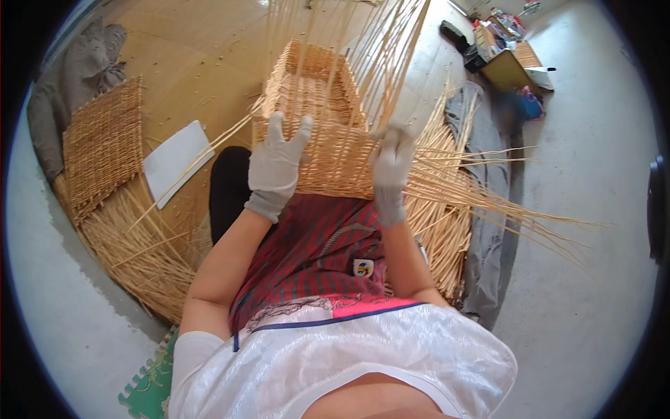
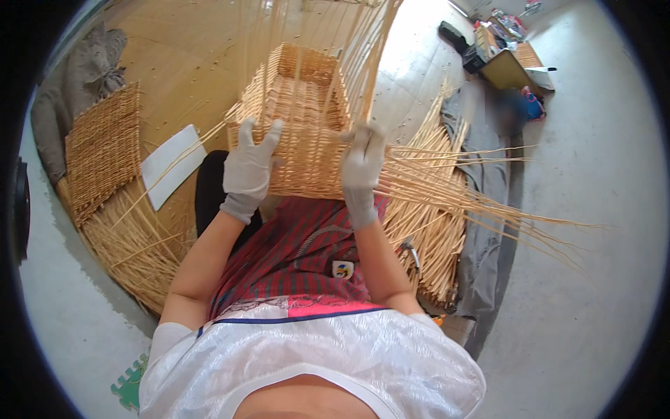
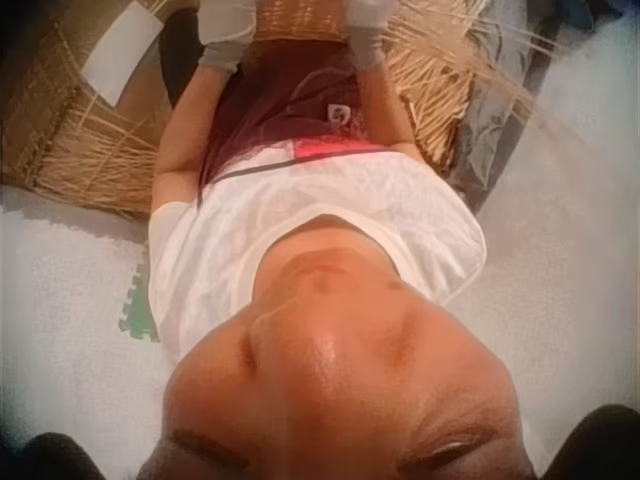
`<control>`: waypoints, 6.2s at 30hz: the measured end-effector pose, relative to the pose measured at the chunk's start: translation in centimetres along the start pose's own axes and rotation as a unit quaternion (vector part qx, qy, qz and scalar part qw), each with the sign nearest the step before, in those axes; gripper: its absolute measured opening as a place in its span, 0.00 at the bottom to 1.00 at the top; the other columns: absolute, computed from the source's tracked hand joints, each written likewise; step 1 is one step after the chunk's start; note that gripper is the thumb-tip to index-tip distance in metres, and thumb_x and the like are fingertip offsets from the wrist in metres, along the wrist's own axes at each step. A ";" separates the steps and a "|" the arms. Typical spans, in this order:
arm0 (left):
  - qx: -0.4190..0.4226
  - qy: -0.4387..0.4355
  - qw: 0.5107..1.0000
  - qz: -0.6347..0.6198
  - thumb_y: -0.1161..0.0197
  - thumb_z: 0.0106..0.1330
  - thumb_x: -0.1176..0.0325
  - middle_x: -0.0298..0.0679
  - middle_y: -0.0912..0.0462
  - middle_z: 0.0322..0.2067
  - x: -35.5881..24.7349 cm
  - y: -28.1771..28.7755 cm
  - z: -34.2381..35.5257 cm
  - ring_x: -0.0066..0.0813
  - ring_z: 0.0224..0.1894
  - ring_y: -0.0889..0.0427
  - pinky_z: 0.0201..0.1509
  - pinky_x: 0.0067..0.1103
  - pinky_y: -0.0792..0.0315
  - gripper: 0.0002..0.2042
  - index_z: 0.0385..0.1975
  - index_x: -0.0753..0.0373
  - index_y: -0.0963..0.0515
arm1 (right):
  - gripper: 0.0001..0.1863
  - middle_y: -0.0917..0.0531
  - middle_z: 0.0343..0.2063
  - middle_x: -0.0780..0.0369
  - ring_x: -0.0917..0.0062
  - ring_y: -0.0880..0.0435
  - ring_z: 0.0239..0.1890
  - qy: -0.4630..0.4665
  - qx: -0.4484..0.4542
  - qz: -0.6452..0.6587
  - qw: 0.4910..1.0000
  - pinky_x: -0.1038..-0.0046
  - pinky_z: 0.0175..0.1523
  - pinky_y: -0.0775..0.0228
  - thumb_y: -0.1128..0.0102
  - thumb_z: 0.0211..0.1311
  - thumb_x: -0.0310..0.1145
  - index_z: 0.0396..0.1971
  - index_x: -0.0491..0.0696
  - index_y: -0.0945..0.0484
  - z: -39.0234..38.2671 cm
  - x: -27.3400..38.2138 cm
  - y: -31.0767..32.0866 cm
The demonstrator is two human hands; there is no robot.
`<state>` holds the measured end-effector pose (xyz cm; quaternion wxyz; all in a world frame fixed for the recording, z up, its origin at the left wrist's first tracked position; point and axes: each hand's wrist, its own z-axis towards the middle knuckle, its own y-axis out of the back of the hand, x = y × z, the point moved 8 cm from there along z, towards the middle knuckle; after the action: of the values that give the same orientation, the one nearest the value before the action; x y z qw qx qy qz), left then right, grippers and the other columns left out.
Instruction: Weaving a large wicker or bamboo basket, measuring dimensions with a tape measure, and trimming excess material with snips.
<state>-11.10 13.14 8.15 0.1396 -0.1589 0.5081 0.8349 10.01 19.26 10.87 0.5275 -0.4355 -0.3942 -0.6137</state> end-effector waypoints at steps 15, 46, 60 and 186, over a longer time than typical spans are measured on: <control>0.129 -0.040 0.991 0.014 0.34 0.61 0.71 0.46 0.29 0.52 -7.9 -5.7 2.5 0.41 0.37 0.17 0.41 0.32 0.21 0.29 0.63 0.41 0.29 | 0.21 0.15 0.42 0.58 0.84 0.17 0.33 0.049 -0.079 -0.164 0.982 0.80 0.32 0.29 0.54 0.74 0.23 0.65 0.44 0.31 -0.5 0.0 12.3; -0.131 0.077 0.881 -0.448 0.29 0.65 0.61 0.39 0.27 0.48 8.3 -1.7 3.5 0.32 0.59 0.29 0.66 0.30 0.37 0.14 0.40 0.60 0.26 | 0.16 0.12 0.35 0.58 0.77 0.15 0.28 0.213 0.030 -0.139 0.967 0.78 0.31 0.25 0.38 0.65 0.26 0.53 0.42 0.21 1.0 6.0 -11.0; -0.294 0.039 0.928 -0.224 0.30 0.62 0.67 0.43 0.27 0.48 1.4 3.1 -0.2 0.34 0.46 0.23 0.52 0.29 0.27 0.26 0.60 0.56 0.33 | 0.08 0.16 0.31 0.61 0.82 0.23 0.25 0.082 0.001 -0.069 0.994 0.76 0.34 0.29 0.49 0.73 0.24 0.45 0.42 0.21 -0.3 -0.4 0.0; 0.061 -0.090 0.993 -0.051 0.39 0.66 0.75 0.40 0.16 0.48 -0.8 2.0 6.0 0.27 0.34 0.16 0.39 0.24 0.22 0.19 0.57 0.56 0.23 | 0.29 0.18 0.39 0.60 0.63 0.19 0.44 -0.083 0.509 -0.456 0.725 0.65 0.55 0.26 0.41 0.57 0.23 0.60 0.58 0.24 -21.4 -4.2 9.0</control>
<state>-11.91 17.54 12.65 0.2363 -0.1001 0.5349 0.8050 16.64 -0.86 0.46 0.2916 0.0822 -0.8408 -0.4487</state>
